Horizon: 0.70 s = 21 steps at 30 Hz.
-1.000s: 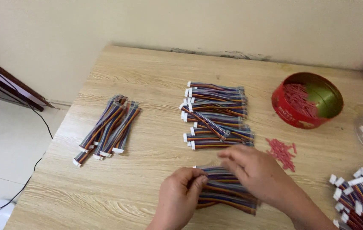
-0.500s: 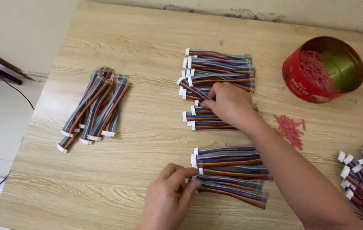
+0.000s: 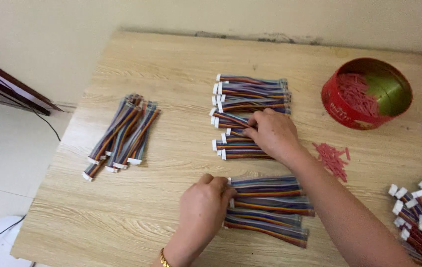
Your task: Bundling groups of ribbon cables together using red elastic bands.
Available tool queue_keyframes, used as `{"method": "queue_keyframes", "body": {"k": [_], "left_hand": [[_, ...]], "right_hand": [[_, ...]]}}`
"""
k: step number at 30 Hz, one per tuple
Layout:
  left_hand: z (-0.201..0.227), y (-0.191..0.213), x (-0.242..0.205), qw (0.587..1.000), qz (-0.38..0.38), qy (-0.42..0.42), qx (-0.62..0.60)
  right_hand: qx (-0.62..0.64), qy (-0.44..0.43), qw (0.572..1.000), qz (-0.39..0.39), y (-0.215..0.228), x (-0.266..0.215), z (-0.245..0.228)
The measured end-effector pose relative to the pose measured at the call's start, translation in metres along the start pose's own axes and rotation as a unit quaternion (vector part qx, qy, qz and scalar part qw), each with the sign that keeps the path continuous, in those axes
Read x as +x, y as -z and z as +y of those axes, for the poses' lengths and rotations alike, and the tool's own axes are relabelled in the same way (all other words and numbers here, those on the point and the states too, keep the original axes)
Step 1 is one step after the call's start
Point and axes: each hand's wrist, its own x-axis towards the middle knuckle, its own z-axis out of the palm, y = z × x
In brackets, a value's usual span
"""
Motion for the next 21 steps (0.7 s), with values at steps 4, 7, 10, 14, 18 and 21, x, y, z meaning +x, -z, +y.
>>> {"method": "queue_keyframes", "body": {"k": [4, 7, 10, 14, 18, 21], "left_hand": [[-0.003, -0.002, -0.002, 1.0, 0.0, 0.003, -0.025], [-0.004, -0.002, -0.002, 0.999, -0.005, 0.01, -0.039], [-0.001, 0.004, -0.001, 0.998, -0.022, 0.024, -0.048], [-0.002, 0.01, 0.0, 0.995, -0.033, 0.05, -0.079], [-0.01, 0.015, 0.006, 0.989, -0.017, 0.082, -0.12], [-0.023, 0.017, 0.009, 0.961, -0.001, 0.099, -0.258]], "right_hand": [[0.0, -0.011, 1.0, 0.003, -0.003, 0.004, -0.005], [0.0, -0.008, 1.0, 0.03, -0.008, 0.008, -0.006], [-0.014, -0.006, 1.0, 0.027, -0.014, 0.014, -0.005], [0.017, -0.008, 1.0, 0.004, -0.004, 0.012, -0.011], [0.09, -0.017, 0.995, -0.048, 0.027, -0.013, -0.015], [0.274, -0.049, 0.956, -0.091, 0.047, -0.055, -0.011]]}}
